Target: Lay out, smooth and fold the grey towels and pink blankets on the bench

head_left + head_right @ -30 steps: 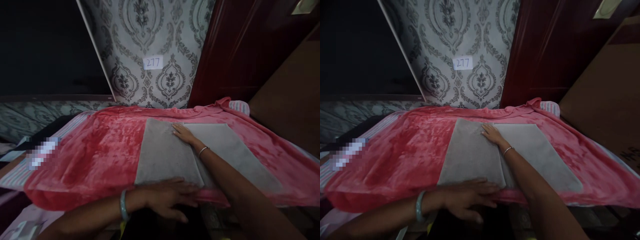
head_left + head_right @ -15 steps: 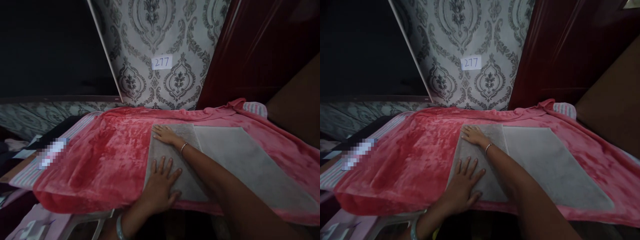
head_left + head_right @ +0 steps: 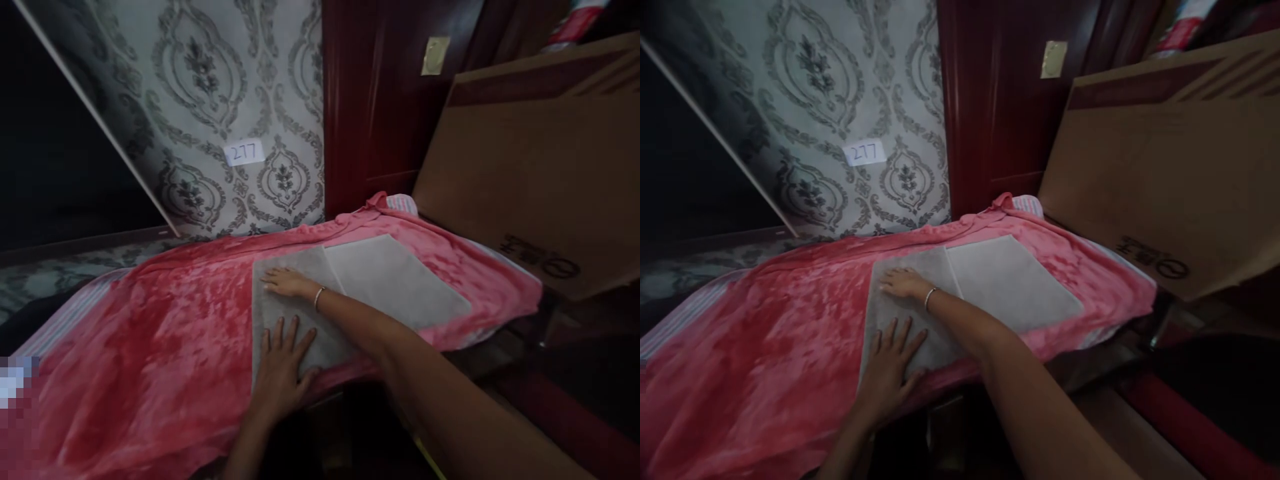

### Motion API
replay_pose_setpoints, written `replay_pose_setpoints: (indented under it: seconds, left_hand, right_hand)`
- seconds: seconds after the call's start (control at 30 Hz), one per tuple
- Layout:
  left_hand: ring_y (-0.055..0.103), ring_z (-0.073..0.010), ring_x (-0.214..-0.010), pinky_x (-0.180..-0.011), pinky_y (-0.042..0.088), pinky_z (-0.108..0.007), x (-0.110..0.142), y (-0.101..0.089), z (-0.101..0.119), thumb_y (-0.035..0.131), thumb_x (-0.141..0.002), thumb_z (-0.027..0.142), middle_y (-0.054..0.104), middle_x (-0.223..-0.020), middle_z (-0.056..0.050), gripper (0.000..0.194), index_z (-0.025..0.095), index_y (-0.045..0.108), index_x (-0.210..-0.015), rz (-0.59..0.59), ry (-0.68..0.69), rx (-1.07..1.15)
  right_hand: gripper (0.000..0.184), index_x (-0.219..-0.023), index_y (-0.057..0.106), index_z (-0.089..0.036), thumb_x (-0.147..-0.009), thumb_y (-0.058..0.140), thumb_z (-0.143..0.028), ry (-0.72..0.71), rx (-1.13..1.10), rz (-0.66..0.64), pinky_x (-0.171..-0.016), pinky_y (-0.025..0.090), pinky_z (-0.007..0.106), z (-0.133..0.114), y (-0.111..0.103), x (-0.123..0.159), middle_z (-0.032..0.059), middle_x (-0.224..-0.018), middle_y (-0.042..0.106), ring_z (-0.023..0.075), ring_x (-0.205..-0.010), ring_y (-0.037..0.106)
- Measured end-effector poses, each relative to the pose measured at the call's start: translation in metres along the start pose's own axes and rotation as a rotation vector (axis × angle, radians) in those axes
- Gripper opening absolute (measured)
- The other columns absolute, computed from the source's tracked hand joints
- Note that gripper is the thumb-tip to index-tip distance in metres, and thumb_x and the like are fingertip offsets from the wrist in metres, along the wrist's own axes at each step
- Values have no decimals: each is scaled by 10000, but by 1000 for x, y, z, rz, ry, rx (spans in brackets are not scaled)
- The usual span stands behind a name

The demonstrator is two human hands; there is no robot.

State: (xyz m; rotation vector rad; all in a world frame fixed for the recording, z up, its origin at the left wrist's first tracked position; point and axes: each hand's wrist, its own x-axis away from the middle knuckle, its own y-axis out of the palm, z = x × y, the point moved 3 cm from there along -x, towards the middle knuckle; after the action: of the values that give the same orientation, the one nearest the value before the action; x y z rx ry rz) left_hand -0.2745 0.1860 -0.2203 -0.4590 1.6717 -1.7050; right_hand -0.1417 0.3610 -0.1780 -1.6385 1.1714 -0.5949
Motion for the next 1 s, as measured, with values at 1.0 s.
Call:
replay_pose_setpoints:
  seconds: [1.0]
  left_hand:
    - [213, -377, -1585, -1252, 117, -693, -76, 7, 103, 525, -976, 464, 290, -1696, -154, 661, 232, 421, -1587, -143, -40, 91]
  right_hand:
    - [316, -1110, 770, -121, -830, 688, -242, 1043, -412, 486, -749, 566, 322, 193, -122, 371, 142, -982, 777, 230, -818, 708]
